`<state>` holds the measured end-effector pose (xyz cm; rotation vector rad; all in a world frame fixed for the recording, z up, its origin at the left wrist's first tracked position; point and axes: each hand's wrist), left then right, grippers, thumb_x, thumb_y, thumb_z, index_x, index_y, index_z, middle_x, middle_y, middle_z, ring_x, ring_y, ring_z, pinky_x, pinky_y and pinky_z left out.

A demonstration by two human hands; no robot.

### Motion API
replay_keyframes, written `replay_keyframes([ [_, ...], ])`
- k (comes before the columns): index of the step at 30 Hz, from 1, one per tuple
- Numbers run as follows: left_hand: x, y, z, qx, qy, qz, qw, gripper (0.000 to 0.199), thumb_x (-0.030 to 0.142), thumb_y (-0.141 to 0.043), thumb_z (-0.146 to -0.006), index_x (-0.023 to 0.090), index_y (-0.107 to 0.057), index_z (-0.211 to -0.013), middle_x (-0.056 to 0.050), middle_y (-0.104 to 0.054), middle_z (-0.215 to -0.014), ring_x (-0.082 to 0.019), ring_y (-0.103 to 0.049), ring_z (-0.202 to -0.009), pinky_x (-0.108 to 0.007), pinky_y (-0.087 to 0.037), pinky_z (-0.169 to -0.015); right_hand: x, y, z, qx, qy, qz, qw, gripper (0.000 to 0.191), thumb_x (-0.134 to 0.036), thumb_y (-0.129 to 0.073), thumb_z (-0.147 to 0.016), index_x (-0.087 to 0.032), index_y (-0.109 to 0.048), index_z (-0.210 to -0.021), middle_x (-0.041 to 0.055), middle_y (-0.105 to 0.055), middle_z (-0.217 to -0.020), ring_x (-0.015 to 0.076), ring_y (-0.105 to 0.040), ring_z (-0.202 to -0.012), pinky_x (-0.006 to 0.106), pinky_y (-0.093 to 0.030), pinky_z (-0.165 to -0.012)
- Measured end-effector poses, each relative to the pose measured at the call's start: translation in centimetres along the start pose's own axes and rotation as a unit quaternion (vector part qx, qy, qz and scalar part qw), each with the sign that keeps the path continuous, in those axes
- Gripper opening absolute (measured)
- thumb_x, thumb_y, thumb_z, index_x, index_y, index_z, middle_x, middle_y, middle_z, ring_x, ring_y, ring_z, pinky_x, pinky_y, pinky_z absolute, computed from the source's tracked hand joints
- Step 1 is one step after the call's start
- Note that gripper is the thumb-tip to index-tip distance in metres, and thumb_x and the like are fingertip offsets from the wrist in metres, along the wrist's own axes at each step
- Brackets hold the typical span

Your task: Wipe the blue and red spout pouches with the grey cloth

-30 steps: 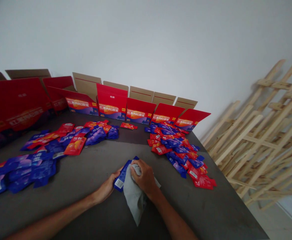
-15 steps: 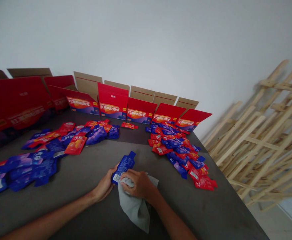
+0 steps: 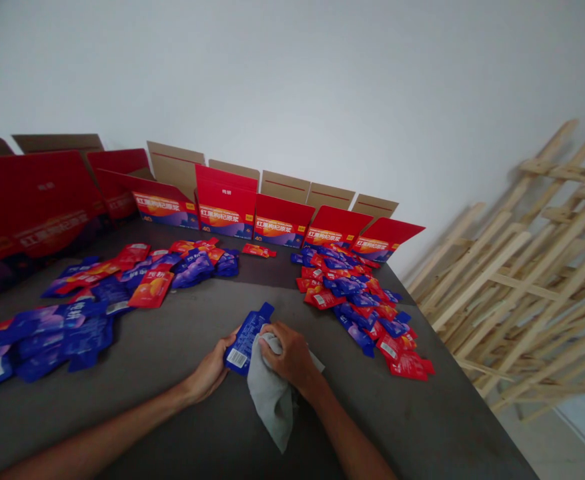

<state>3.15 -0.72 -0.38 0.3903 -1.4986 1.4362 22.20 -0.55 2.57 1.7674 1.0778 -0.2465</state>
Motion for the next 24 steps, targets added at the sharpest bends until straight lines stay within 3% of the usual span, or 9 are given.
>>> replay_keyframes([
  [5, -0.2, 0.3, -0.1, 0.016, -0.021, -0.003, 1.0, 0.061, 0.045, -0.044, -0.091, 0.017, -0.043, -0.146, -0.006, -0.07, -0.121, -0.029, -0.057, -0.118, -0.039, -0.035, -0.105, -1.7, 0.0, 0.4, -0.108, 0.056, -0.014, 0.992, 0.017, -0.02, -0.062, -0.085, -0.024, -0.063, -0.101, 0.001, -0.07, -0.094, 0.0158, -0.067, -0.084, 0.024, -0.05, -0.077],
  [9, -0.3, 0.4, -0.1, 0.025, -0.015, 0.001, 1.0, 0.063, 0.046, -0.045, -0.091, 0.017, -0.042, -0.147, -0.006, -0.07, -0.12, -0.029, -0.058, -0.116, -0.039, -0.036, -0.103, -1.9, -0.1, 0.6, -0.137, 0.072, 0.005, 0.988, 0.02, -0.021, -0.065, -0.082, -0.026, -0.064, -0.102, -0.0001, -0.071, -0.093, 0.0156, -0.068, -0.081, 0.023, -0.05, -0.072],
  [14, 0.6, -0.3, 0.3, -0.008, 0.022, 0.059, 0.998, 0.059, 0.042, -0.045, -0.093, 0.022, -0.039, -0.148, -0.007, -0.065, -0.128, -0.026, -0.056, -0.118, -0.037, -0.04, -0.1, -0.9, 0.3, 0.2, -0.041, 0.019, 0.027, 0.999, 0.015, -0.02, -0.062, -0.085, -0.025, -0.064, -0.099, 0.0013, -0.07, -0.093, 0.0168, -0.068, -0.083, 0.025, -0.051, -0.076],
  [18, 1.5, -0.6, 0.3, -0.074, 0.041, 0.125, 0.989, 0.05, 0.038, -0.046, -0.095, 0.027, -0.044, -0.144, -0.008, -0.066, -0.119, -0.021, -0.063, -0.091, -0.033, -0.048, -0.075, -0.4, 0.9, -0.1, 0.026, -0.006, 0.018, 0.999, 0.011, -0.022, -0.06, -0.087, -0.023, -0.062, -0.098, 0.0027, -0.069, -0.091, 0.018, -0.067, -0.084, 0.027, -0.05, -0.078],
  [21, 1.8, -0.4, 0.1, -0.09, 0.057, 0.158, 0.982, 0.036, 0.037, -0.049, -0.094, 0.017, -0.062, -0.121, -0.009, -0.068, -0.096, -0.018, -0.061, -0.079, -0.03, -0.046, -0.068, -0.5, 1.2, -0.1, 0.047, -0.003, -0.001, 0.999, 0.01, -0.023, -0.06, -0.087, -0.023, -0.062, -0.097, 0.003, -0.068, -0.089, 0.0179, -0.066, -0.083, 0.027, -0.05, -0.077],
  [24, 1.8, 0.0, -0.1, -0.1, 0.068, 0.163, 0.979, 0.028, 0.034, -0.058, -0.091, 0.011, -0.069, -0.103, -0.009, -0.067, -0.089, -0.017, -0.06, -0.082, -0.028, -0.046, -0.071, -0.7, 1.2, 0.0, 0.057, -0.001, -0.013, 0.998, 0.009, -0.024, -0.059, -0.088, -0.023, -0.062, -0.096, 0.003, -0.067, -0.088, 0.0179, -0.065, -0.082, 0.027, -0.05, -0.077],
])
Point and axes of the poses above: each hand's wrist, its own z-axis away from the middle knuckle, its own y-axis out of the back of the hand, x = y × z
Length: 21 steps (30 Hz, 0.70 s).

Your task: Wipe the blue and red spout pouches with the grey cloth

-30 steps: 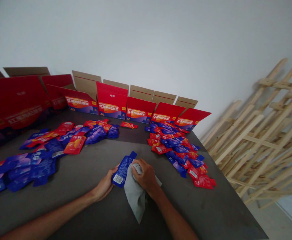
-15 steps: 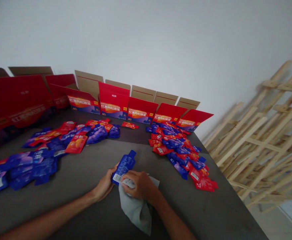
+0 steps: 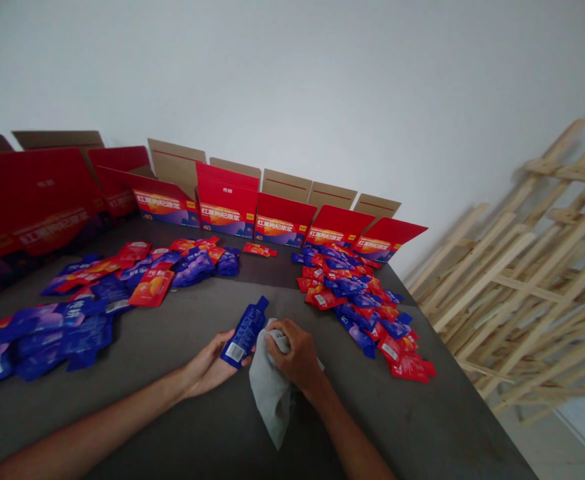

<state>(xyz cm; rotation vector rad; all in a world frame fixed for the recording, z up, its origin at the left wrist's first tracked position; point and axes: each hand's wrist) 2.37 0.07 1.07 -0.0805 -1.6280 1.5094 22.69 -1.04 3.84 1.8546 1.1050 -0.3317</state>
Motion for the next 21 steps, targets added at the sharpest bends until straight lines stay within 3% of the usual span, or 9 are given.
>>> replay_keyframes([
  [2, 0.0, 0.2, 0.1, -0.003, 0.0, -0.003, 1.0, 0.027, 0.029, -0.068, -0.086, 0.011, -0.069, -0.106, -0.009, -0.067, -0.095, -0.015, -0.059, -0.083, -0.026, -0.045, -0.072, -0.1, 0.0, 0.0, 0.006, 0.001, -0.006, 1.0, 0.008, -0.024, -0.059, -0.088, -0.023, -0.062, -0.095, 0.0028, -0.067, -0.087, 0.0178, -0.065, -0.081, 0.027, -0.05, -0.076],
  [7, 0.2, 0.3, 0.2, 0.04, 0.003, -0.011, 0.999, 0.047, 0.018, -0.078, -0.078, 0.016, -0.064, -0.123, -0.004, -0.066, -0.095, -0.01, -0.06, -0.081, -0.021, -0.045, -0.068, -0.1, 0.2, 0.0, 0.032, 0.004, -0.014, 0.999, 0.006, -0.025, -0.058, -0.087, -0.022, -0.061, -0.093, 0.003, -0.066, -0.085, 0.0179, -0.064, -0.078, 0.028, -0.05, -0.074],
  [12, 0.5, 0.6, -0.5, 0.128, -0.033, 0.005, 0.991, 0.033, 0.017, -0.074, -0.082, 0.017, -0.067, -0.114, 0.0, -0.067, -0.084, -0.007, -0.062, -0.069, -0.017, -0.048, -0.068, 0.1, 0.7, -0.1, 0.024, 0.009, -0.03, 0.999, 0.004, -0.024, -0.059, -0.087, -0.022, -0.061, -0.09, 0.0009, -0.063, -0.08, 0.0154, -0.061, -0.073, 0.025, -0.049, -0.069],
  [17, 0.2, 0.4, -0.7, 0.119, -0.028, -0.013, 0.992, 0.028, 0.024, -0.063, -0.091, 0.015, -0.064, -0.118, -0.009, -0.072, -0.105, -0.017, -0.069, -0.092, -0.028, -0.052, -0.087, -0.2, 0.3, 0.2, -0.053, 0.037, -0.049, 0.997, 0.006, -0.024, -0.061, -0.086, -0.022, -0.062, -0.092, 0.0002, -0.065, -0.082, 0.0144, -0.062, -0.072, 0.024, -0.048, -0.069],
  [21, -0.1, -0.1, -0.2, 0.105, -0.021, -0.056, 0.993, 0.032, 0.027, -0.06, -0.092, 0.016, -0.062, -0.123, -0.01, -0.073, -0.111, -0.019, -0.07, -0.095, -0.03, -0.051, -0.088, -0.5, -0.9, 0.5, -0.153, 0.046, -0.032, 0.987, 0.014, -0.022, -0.061, -0.085, -0.023, -0.063, -0.099, 0.0013, -0.069, -0.094, 0.0157, -0.066, -0.084, 0.025, -0.049, -0.077],
])
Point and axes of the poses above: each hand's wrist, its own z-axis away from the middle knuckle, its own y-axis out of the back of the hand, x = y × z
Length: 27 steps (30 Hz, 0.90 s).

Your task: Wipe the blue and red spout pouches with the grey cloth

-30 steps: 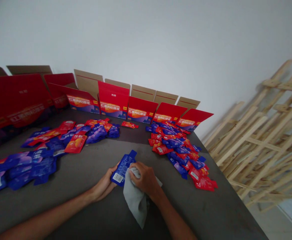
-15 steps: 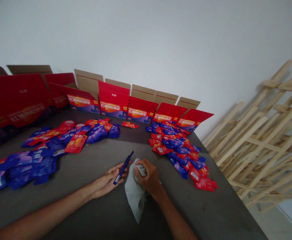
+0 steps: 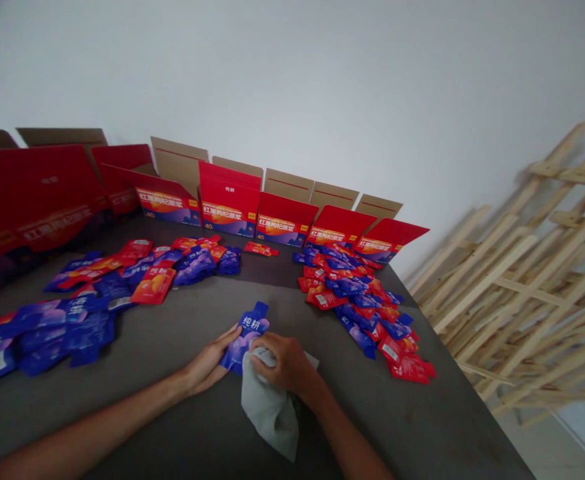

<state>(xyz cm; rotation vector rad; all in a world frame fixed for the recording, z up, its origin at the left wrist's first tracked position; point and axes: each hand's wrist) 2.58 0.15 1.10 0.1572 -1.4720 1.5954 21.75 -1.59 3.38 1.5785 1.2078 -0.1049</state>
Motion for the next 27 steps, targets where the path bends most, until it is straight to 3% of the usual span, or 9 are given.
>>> replay_keyframes([
  [3, 0.1, -0.2, 0.3, -0.045, 0.009, -0.016, 0.999, 0.037, 0.029, -0.06, -0.092, 0.016, -0.061, -0.127, -0.012, -0.07, -0.119, -0.02, -0.068, -0.102, -0.03, -0.048, -0.094, 0.1, -0.8, -0.1, 0.0, -0.022, 0.022, 1.0, 0.014, -0.021, -0.062, -0.085, -0.023, -0.063, -0.099, 0.0015, -0.07, -0.096, 0.0167, -0.067, -0.086, 0.026, -0.049, -0.079],
  [9, 0.2, -0.2, 0.3, -0.049, 0.05, -0.037, 0.997, 0.04, 0.027, -0.062, -0.091, 0.017, -0.06, -0.129, -0.012, -0.07, -0.12, -0.02, -0.07, -0.099, -0.031, -0.047, -0.096, 1.2, -0.6, -0.2, 0.145, -0.077, 0.057, 0.985, 0.011, -0.021, -0.059, -0.088, -0.022, -0.062, -0.099, 0.0031, -0.069, -0.094, 0.0179, -0.067, -0.088, 0.027, -0.049, -0.082],
  [11, 0.1, -0.1, 0.3, -0.045, 0.059, -0.041, 0.996, 0.04, 0.027, -0.061, -0.092, 0.016, -0.059, -0.13, -0.012, -0.07, -0.12, -0.02, -0.069, -0.1, -0.032, -0.046, -0.098, 1.3, -0.4, -0.2, 0.163, -0.087, 0.058, 0.981, 0.011, -0.021, -0.059, -0.088, -0.022, -0.062, -0.099, 0.0033, -0.069, -0.095, 0.0181, -0.067, -0.089, 0.028, -0.049, -0.083],
  [14, 0.0, 0.0, 0.2, -0.05, 0.052, -0.037, 0.997, 0.039, 0.028, -0.059, -0.093, 0.017, -0.059, -0.13, -0.013, -0.07, -0.12, -0.021, -0.069, -0.101, -0.033, -0.046, -0.098, 1.1, -0.5, -0.2, 0.132, -0.078, 0.061, 0.986, 0.012, -0.021, -0.059, -0.089, -0.023, -0.062, -0.1, 0.0031, -0.069, -0.095, 0.0179, -0.066, -0.089, 0.027, -0.049, -0.082],
  [18, 0.1, 0.3, 0.0, -0.081, 0.014, -0.004, 0.997, 0.039, 0.03, -0.057, -0.094, 0.017, -0.059, -0.13, -0.011, -0.069, -0.122, -0.022, -0.065, -0.11, -0.034, -0.042, -0.103, -0.1, -1.2, 0.0, 0.021, -0.041, 0.061, 0.997, 0.017, -0.019, -0.061, -0.087, -0.024, -0.062, -0.103, 0.0014, -0.069, -0.099, 0.0169, -0.067, -0.087, 0.026, -0.05, -0.08],
  [21, 0.2, 0.4, -0.1, -0.087, 0.03, 0.014, 0.996, 0.039, 0.037, -0.052, -0.096, 0.012, -0.064, -0.123, -0.012, -0.071, -0.117, -0.023, -0.063, -0.113, -0.034, -0.037, -0.107, -0.9, -1.8, 0.2, -0.042, -0.014, 0.059, 0.997, 0.018, -0.021, -0.062, -0.087, -0.025, -0.062, -0.105, 0.001, -0.069, -0.102, 0.0172, -0.067, -0.087, 0.026, -0.05, -0.079],
  [24, 0.4, 0.4, 0.0, -0.101, 0.064, 0.026, 0.992, 0.046, 0.044, -0.048, -0.096, 0.008, -0.066, -0.119, -0.014, -0.073, -0.113, -0.025, -0.063, -0.113, -0.035, -0.035, -0.108, -1.1, -2.0, 0.2, -0.041, -0.015, 0.065, 0.997, 0.018, -0.021, -0.062, -0.087, -0.025, -0.062, -0.105, 0.0011, -0.069, -0.102, 0.0174, -0.067, -0.086, 0.026, -0.05, -0.077],
  [27, 0.4, 0.3, 0.1, -0.119, 0.072, 0.024, 0.99, 0.046, 0.044, -0.047, -0.096, 0.01, -0.065, -0.122, -0.014, -0.072, -0.115, -0.026, -0.062, -0.115, -0.037, -0.035, -0.107, -0.7, -1.8, 0.1, 0.024, -0.043, 0.069, 0.996, 0.016, -0.019, -0.061, -0.087, -0.024, -0.062, -0.102, 0.0013, -0.069, -0.099, 0.0172, -0.066, -0.086, 0.026, -0.05, -0.078],
])
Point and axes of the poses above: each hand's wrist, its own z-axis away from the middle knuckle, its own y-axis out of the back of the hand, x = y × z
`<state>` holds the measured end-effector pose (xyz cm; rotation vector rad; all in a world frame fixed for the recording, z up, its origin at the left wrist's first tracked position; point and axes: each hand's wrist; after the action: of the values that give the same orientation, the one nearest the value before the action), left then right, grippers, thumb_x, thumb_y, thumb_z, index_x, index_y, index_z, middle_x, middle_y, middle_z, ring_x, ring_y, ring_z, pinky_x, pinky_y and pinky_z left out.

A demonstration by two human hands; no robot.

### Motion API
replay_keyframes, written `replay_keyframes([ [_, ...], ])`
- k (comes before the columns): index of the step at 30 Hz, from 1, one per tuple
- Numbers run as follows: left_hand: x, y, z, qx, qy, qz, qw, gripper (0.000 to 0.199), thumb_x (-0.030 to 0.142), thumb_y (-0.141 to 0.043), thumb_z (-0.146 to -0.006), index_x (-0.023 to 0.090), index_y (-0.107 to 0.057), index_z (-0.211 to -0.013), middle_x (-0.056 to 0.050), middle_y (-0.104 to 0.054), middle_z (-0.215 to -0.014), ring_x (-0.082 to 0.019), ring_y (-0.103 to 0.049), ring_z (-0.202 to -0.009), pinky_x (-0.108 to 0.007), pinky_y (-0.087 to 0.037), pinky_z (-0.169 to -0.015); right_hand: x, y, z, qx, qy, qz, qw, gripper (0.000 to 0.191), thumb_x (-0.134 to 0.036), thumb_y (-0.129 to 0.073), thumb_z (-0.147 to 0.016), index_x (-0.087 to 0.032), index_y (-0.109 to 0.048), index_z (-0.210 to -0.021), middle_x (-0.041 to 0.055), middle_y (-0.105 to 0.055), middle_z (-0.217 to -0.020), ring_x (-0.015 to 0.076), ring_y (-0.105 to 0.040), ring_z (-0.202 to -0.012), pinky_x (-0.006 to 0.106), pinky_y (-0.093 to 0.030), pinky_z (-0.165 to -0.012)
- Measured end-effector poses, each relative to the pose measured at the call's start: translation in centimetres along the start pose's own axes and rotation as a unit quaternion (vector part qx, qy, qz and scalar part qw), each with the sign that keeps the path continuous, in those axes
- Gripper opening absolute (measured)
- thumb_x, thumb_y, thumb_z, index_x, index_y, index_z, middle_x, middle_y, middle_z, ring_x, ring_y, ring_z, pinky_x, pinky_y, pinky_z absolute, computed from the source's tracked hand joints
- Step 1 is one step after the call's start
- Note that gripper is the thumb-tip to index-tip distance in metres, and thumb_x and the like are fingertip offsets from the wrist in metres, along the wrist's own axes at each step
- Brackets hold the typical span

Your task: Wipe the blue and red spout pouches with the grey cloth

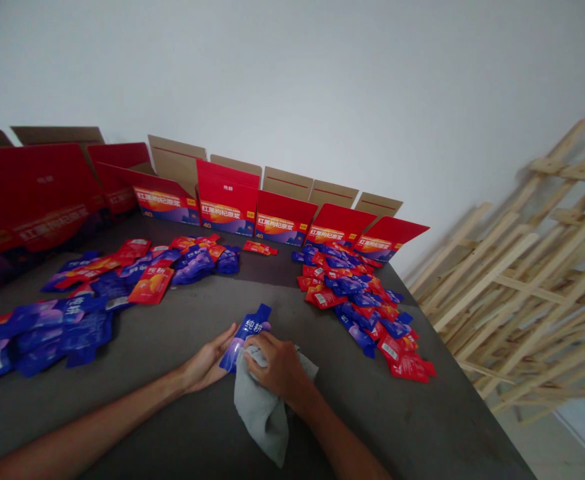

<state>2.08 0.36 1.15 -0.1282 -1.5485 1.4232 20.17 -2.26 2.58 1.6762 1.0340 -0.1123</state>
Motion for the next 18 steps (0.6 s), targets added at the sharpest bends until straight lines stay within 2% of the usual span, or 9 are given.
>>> replay_keyframes([
  [4, -0.1, -0.3, 0.2, -0.028, 0.002, -0.034, 0.999, 0.041, 0.039, -0.048, -0.097, 0.014, -0.065, -0.123, -0.012, -0.071, -0.119, -0.025, -0.062, -0.115, -0.038, -0.036, -0.106, 0.7, 0.6, -0.3, 0.093, -0.039, -0.006, 0.995, 0.012, -0.019, -0.059, -0.089, -0.023, -0.061, -0.099, 0.0019, -0.067, -0.095, 0.0174, -0.066, -0.088, 0.026, -0.049, -0.081],
  [8, -0.4, -0.5, 0.3, -0.06, -0.017, -0.047, 0.997, 0.037, 0.029, -0.047, -0.097, 0.02, -0.059, -0.132, -0.008, -0.067, -0.126, -0.024, -0.058, -0.12, -0.037, -0.036, -0.106, 0.9, 1.0, -0.5, 0.119, -0.043, -0.015, 0.992, 0.009, -0.02, -0.058, -0.09, -0.023, -0.061, -0.098, 0.0021, -0.067, -0.092, 0.0172, -0.065, -0.087, 0.026, -0.049, -0.081],
  [11, -0.4, -0.3, 0.2, -0.063, -0.024, -0.05, 0.996, 0.04, 0.027, -0.046, -0.097, 0.021, -0.055, -0.136, -0.009, -0.065, -0.129, -0.024, -0.057, -0.122, -0.037, -0.035, -0.107, 0.5, 0.9, -0.4, 0.092, -0.026, -0.021, 0.995, 0.011, -0.019, -0.058, -0.089, -0.023, -0.061, -0.098, 0.002, -0.067, -0.092, 0.0168, -0.065, -0.086, 0.025, -0.049, -0.08],
  [18, -0.7, 0.6, 0.1, -0.048, -0.035, -0.039, 0.998, 0.05, 0.027, -0.049, -0.096, 0.023, -0.043, -0.146, -0.01, -0.062, -0.134, -0.023, -0.058, -0.12, -0.035, -0.036, -0.105, -0.7, 0.2, 0.2, -0.043, 0.041, -0.012, 0.998, 0.017, -0.022, -0.06, -0.088, -0.024, -0.063, -0.104, 0.0023, -0.068, -0.098, 0.0169, -0.066, -0.087, 0.025, -0.049, -0.078],
])
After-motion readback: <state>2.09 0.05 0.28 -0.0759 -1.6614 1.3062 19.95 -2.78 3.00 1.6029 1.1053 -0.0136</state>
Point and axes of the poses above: each hand's wrist, its own z-axis away from the middle knuckle, its own y-axis out of the back of the hand, x = y × z
